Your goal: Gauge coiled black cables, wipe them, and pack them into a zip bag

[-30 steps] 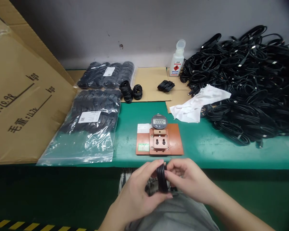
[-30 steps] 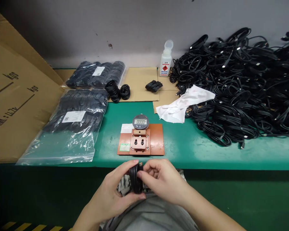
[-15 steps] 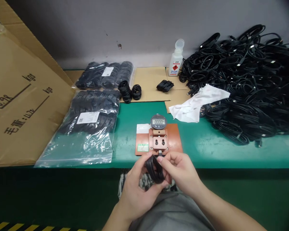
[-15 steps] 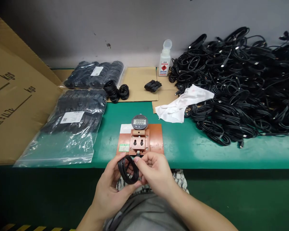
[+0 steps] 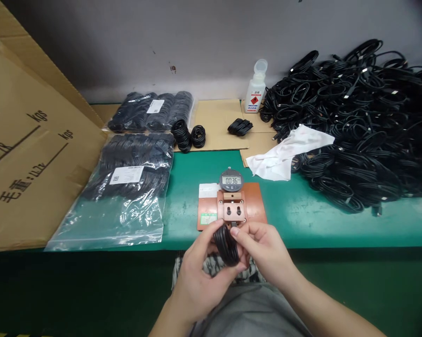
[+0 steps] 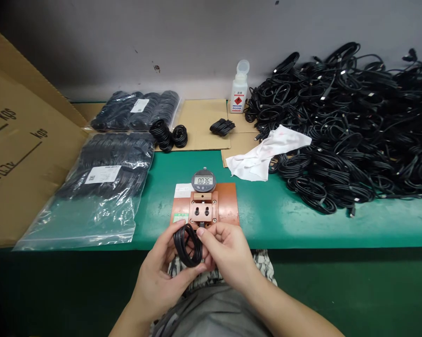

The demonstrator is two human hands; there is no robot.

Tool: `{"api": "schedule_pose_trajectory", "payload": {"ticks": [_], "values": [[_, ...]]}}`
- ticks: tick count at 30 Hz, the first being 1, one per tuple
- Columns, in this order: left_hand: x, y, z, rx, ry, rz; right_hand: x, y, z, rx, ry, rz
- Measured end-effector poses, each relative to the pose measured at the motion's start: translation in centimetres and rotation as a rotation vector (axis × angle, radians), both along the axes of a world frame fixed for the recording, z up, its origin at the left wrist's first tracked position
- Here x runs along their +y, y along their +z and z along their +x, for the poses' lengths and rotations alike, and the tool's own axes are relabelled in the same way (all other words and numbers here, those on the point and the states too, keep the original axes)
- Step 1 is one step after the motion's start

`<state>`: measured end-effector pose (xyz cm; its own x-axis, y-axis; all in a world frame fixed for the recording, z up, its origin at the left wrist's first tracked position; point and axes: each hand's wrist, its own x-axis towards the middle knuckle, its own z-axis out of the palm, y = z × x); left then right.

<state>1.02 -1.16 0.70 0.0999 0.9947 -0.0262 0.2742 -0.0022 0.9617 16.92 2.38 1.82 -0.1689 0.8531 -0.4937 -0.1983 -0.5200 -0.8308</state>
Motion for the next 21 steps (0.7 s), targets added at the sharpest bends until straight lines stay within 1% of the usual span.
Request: {"api": "schedule_pose_trajectory", "payload": {"ticks": [7, 21], "values": [[0.63, 0.75, -0.10, 0.018, -0.003, -0.050, 0.59, 0.40, -0.09, -0.007, 0.020, 0.000], [0.64, 0.79, -0.08, 0.027, -0.001, -0.074, 0.57, 0.28, -0.19, -0.012, 0.011, 0.021]]}}
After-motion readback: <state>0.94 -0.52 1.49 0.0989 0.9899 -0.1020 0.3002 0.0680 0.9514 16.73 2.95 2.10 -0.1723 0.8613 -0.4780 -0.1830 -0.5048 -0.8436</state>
